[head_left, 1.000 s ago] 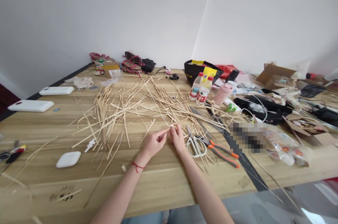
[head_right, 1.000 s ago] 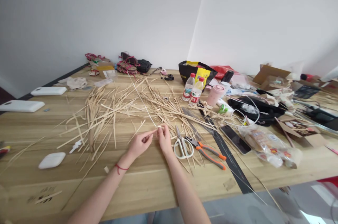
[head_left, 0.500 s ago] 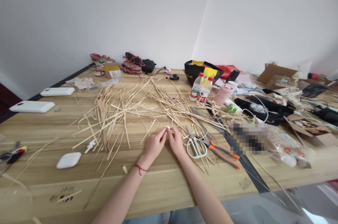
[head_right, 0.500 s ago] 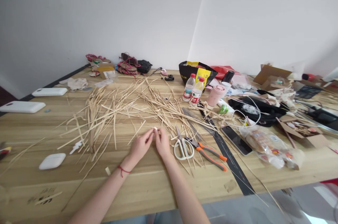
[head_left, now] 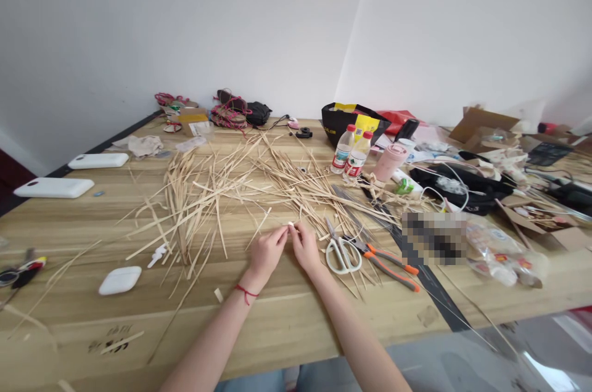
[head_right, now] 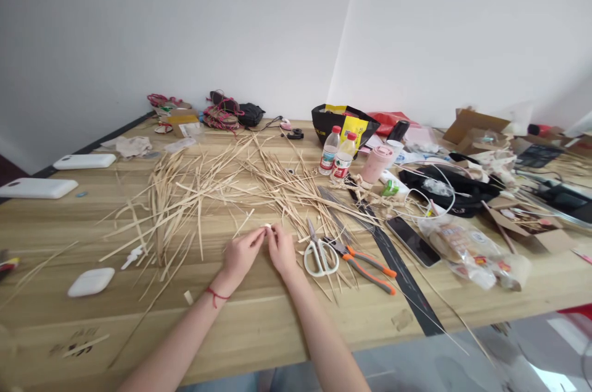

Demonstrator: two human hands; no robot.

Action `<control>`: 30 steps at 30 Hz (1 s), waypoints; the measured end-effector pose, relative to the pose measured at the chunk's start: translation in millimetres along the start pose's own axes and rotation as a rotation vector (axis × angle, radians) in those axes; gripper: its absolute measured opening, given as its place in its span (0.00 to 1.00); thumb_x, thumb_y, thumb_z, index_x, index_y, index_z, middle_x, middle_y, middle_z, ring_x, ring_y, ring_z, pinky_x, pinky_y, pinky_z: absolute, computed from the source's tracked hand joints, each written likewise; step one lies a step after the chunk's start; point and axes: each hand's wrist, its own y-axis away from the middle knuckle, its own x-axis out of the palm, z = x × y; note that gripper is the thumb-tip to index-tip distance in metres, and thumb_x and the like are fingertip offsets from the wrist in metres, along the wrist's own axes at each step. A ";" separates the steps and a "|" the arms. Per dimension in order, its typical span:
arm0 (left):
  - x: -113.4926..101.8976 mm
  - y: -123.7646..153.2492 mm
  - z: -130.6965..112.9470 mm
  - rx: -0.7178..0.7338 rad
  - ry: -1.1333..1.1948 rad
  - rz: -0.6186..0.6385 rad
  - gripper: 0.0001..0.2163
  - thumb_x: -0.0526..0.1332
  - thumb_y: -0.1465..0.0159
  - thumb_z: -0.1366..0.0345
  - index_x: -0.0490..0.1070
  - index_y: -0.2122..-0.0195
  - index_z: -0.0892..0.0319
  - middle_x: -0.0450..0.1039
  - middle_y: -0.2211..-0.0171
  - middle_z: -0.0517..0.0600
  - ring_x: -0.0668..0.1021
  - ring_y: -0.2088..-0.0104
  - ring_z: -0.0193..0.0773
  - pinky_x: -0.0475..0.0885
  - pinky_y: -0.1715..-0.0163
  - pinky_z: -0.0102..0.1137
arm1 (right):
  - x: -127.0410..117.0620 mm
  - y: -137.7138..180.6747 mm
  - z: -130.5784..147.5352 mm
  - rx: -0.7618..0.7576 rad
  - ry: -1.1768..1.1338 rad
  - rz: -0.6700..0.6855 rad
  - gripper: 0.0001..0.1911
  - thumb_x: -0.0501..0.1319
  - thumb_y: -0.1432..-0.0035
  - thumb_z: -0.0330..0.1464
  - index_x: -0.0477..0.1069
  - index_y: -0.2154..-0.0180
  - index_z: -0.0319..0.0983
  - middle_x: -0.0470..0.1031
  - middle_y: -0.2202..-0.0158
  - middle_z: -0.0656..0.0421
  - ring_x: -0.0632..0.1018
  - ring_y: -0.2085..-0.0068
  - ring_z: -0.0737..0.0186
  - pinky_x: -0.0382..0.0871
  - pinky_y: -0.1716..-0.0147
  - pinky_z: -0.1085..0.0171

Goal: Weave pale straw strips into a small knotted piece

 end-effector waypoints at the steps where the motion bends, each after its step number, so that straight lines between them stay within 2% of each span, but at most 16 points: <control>1: -0.1 -0.4 -0.7 0.002 0.011 -0.003 0.09 0.56 0.38 0.67 0.75 0.60 0.55 0.79 0.69 0.50 0.79 0.73 0.35 0.69 0.73 0.26 | -0.2 0.0 0.5 0.016 -0.034 0.000 0.15 0.50 0.39 0.40 0.69 0.65 0.38 0.71 0.75 0.59 0.70 0.74 0.64 0.62 0.73 0.67; 5: -2.7 -3.1 -6.8 -0.029 0.051 -0.001 0.09 0.57 0.39 0.67 0.74 0.60 0.56 0.78 0.73 0.49 0.77 0.76 0.34 0.69 0.73 0.27 | -1.4 -1.2 4.3 0.078 -0.180 0.005 0.17 0.51 0.40 0.41 0.69 0.59 0.38 0.73 0.72 0.58 0.71 0.73 0.64 0.64 0.71 0.66; 9: -6.8 -5.8 -13.5 -0.086 0.127 0.029 0.07 0.58 0.41 0.67 0.72 0.62 0.56 0.75 0.76 0.47 0.75 0.77 0.32 0.70 0.73 0.27 | -3.2 -2.6 10.8 0.087 -0.295 0.052 0.17 0.51 0.41 0.43 0.71 0.63 0.38 0.73 0.69 0.57 0.71 0.68 0.62 0.65 0.66 0.65; 12: -8.3 -6.6 -15.8 -0.110 0.204 0.044 0.06 0.57 0.41 0.68 0.70 0.62 0.57 0.75 0.74 0.46 0.75 0.76 0.32 0.70 0.72 0.27 | -3.9 -2.7 13.4 0.116 -0.350 0.080 0.18 0.52 0.42 0.44 0.72 0.67 0.37 0.72 0.71 0.58 0.71 0.68 0.61 0.66 0.67 0.65; 16: -8.0 -6.4 -15.1 -0.095 0.289 0.089 0.07 0.56 0.41 0.71 0.67 0.61 0.57 0.75 0.68 0.48 0.77 0.69 0.34 0.72 0.67 0.28 | -4.5 -2.1 13.3 0.173 -0.425 0.103 0.19 0.53 0.43 0.45 0.72 0.66 0.37 0.72 0.71 0.57 0.71 0.69 0.62 0.66 0.71 0.66; 21: -7.6 -6.9 -14.7 -0.077 0.334 0.137 0.07 0.55 0.41 0.71 0.65 0.61 0.57 0.74 0.66 0.49 0.76 0.66 0.35 0.72 0.65 0.30 | -6.8 -2.7 14.2 0.171 -0.395 0.057 0.19 0.54 0.44 0.45 0.72 0.69 0.37 0.70 0.76 0.59 0.69 0.72 0.63 0.63 0.75 0.67; 30: -7.3 -8.9 -16.3 -0.065 0.367 0.169 0.02 0.56 0.40 0.68 0.62 0.69 0.57 0.68 0.71 0.47 0.72 0.68 0.35 0.69 0.65 0.32 | -7.3 -3.5 14.4 0.169 -0.367 0.027 0.17 0.55 0.46 0.45 0.71 0.70 0.37 0.68 0.77 0.60 0.68 0.74 0.64 0.63 0.76 0.67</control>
